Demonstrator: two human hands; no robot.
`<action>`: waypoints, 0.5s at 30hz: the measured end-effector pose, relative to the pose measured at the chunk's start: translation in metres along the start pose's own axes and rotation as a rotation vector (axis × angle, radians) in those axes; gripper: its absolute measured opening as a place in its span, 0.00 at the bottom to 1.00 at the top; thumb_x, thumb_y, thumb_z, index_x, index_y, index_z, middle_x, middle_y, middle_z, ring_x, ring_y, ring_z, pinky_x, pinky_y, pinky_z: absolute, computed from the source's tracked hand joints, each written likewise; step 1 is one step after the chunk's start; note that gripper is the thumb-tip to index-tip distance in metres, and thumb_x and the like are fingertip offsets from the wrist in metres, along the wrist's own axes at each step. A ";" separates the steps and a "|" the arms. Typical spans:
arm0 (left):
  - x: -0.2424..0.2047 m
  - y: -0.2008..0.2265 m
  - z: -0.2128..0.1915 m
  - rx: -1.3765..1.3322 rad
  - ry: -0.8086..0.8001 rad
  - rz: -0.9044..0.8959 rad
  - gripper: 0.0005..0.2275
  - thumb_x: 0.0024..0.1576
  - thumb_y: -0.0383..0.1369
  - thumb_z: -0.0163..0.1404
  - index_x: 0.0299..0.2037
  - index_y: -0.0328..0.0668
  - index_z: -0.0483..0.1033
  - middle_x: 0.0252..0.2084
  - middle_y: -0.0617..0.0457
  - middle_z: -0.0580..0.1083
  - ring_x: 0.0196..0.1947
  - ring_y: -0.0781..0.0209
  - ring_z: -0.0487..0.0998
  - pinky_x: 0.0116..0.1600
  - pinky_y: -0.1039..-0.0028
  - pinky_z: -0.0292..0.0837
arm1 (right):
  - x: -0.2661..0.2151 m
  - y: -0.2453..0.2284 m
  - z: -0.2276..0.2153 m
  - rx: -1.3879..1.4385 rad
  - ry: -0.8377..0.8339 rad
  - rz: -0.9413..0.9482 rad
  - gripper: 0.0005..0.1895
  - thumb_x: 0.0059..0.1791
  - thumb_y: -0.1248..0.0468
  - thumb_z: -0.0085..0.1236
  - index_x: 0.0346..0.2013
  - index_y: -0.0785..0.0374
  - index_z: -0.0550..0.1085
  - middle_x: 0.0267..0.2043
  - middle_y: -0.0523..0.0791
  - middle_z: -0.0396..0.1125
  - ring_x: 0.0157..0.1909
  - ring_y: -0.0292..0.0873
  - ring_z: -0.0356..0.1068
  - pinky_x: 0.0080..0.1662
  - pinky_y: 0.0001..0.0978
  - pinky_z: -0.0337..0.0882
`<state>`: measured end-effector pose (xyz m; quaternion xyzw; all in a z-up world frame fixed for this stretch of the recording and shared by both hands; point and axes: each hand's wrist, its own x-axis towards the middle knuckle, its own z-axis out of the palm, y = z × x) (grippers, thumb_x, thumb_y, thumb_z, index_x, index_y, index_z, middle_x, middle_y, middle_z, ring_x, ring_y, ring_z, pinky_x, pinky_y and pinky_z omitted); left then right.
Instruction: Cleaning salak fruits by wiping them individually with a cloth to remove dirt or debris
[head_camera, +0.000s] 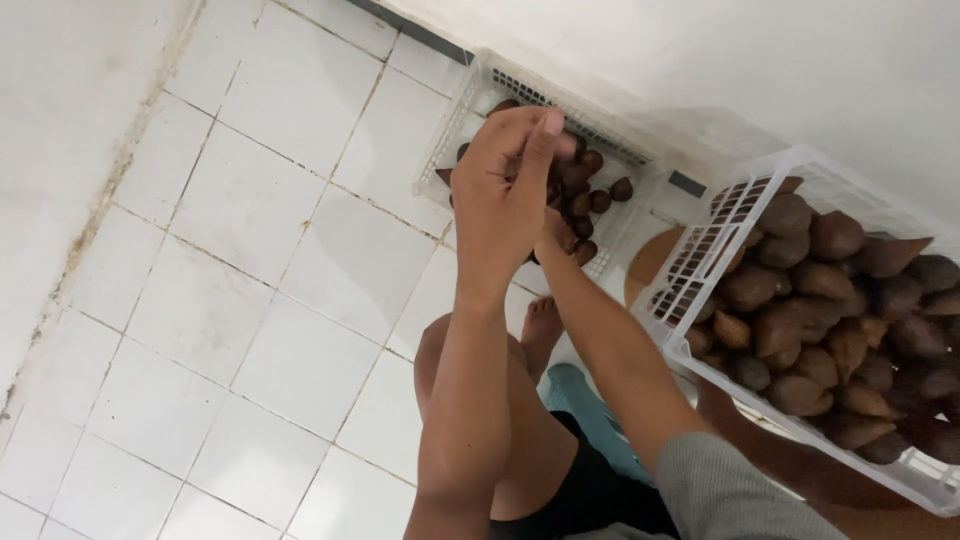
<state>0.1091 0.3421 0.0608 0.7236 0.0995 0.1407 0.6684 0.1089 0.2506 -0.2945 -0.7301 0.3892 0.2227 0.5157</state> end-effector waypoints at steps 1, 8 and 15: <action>0.000 -0.002 0.002 -0.001 0.000 0.004 0.11 0.66 0.39 0.48 0.37 0.47 0.82 0.41 0.55 0.78 0.36 0.60 0.82 0.44 0.64 0.81 | -0.005 0.001 0.000 0.037 0.005 -0.011 0.13 0.49 0.49 0.63 0.34 0.53 0.78 0.34 0.42 0.72 0.33 0.41 0.68 0.38 0.38 0.70; -0.009 0.015 0.007 -0.014 0.042 -0.162 0.12 0.65 0.38 0.44 0.33 0.43 0.77 0.17 0.52 0.73 0.22 0.61 0.77 0.37 0.69 0.73 | -0.070 -0.008 -0.029 0.366 0.034 -0.187 0.16 0.44 0.52 0.73 0.40 0.55 0.81 0.37 0.44 0.74 0.39 0.42 0.72 0.44 0.39 0.73; -0.023 0.000 0.007 0.009 0.105 -0.033 0.07 0.64 0.34 0.51 0.35 0.44 0.79 0.20 0.51 0.71 0.22 0.64 0.74 0.35 0.72 0.69 | -0.240 -0.075 -0.153 0.410 -0.036 -1.077 0.21 0.54 0.68 0.60 0.63 0.58 0.72 0.63 0.47 0.68 0.69 0.48 0.65 0.69 0.43 0.61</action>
